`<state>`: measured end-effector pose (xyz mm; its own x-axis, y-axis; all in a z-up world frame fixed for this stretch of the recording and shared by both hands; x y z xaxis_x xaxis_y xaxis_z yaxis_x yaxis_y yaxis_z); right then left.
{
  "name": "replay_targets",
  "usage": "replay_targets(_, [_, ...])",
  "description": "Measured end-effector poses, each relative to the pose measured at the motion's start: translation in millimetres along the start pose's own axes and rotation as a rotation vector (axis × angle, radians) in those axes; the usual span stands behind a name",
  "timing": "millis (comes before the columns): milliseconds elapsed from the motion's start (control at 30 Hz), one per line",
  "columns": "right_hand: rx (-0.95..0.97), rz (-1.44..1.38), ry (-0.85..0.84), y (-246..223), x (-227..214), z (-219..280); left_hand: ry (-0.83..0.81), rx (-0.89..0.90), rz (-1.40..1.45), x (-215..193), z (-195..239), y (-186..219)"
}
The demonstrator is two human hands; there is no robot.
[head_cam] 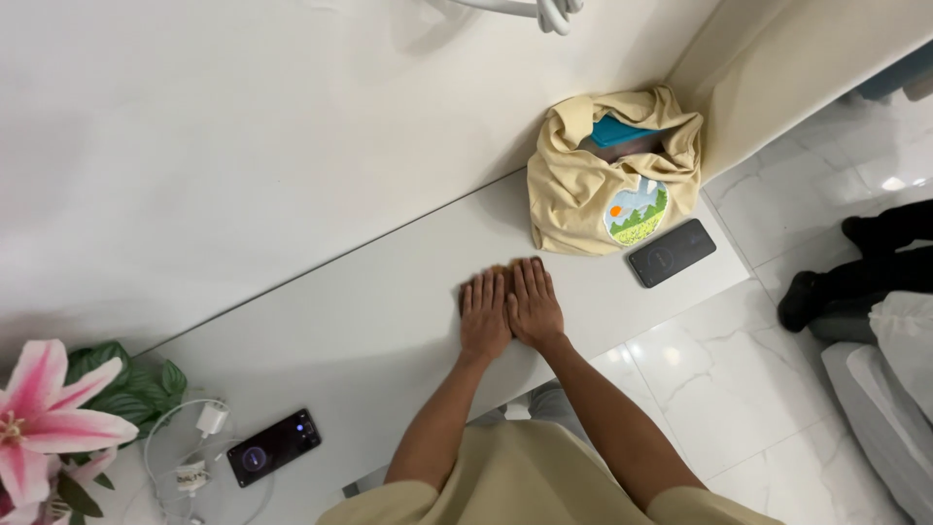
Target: The person wipes a white table surface with a brown cloth, moving a charging cable and a tote bag aside to reach different areas. They then place a floral backpack on the table and continue wiping around it.
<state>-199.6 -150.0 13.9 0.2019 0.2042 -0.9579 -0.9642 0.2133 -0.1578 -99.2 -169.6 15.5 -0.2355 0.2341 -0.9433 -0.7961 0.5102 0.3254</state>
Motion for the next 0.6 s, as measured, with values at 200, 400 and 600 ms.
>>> replay_targets(200, [0.039,0.026,0.022,-7.1,32.8,84.3,-0.052,0.093,-0.004,8.3,79.6,17.0])
replay_targets(400, [0.118,-0.04,0.052,12.4,22.8,67.8,-0.057,0.192,-0.039,3.2,44.1,29.2])
replay_targets(600, [0.181,-0.084,0.058,64.0,1.8,34.2,-0.208,0.238,-0.099,13.2,-19.3,66.1])
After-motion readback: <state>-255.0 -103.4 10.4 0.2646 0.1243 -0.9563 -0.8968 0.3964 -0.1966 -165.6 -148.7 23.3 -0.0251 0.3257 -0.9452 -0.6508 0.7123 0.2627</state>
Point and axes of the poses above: each hand's wrist, its own z-axis away from the middle knuckle, its own x-axis out of the palm, y = z × x, the point moved 7 cm from there along -z, towards the middle knuckle, and after that the axes turned 3 degrees about y, right-handed, at the moved point
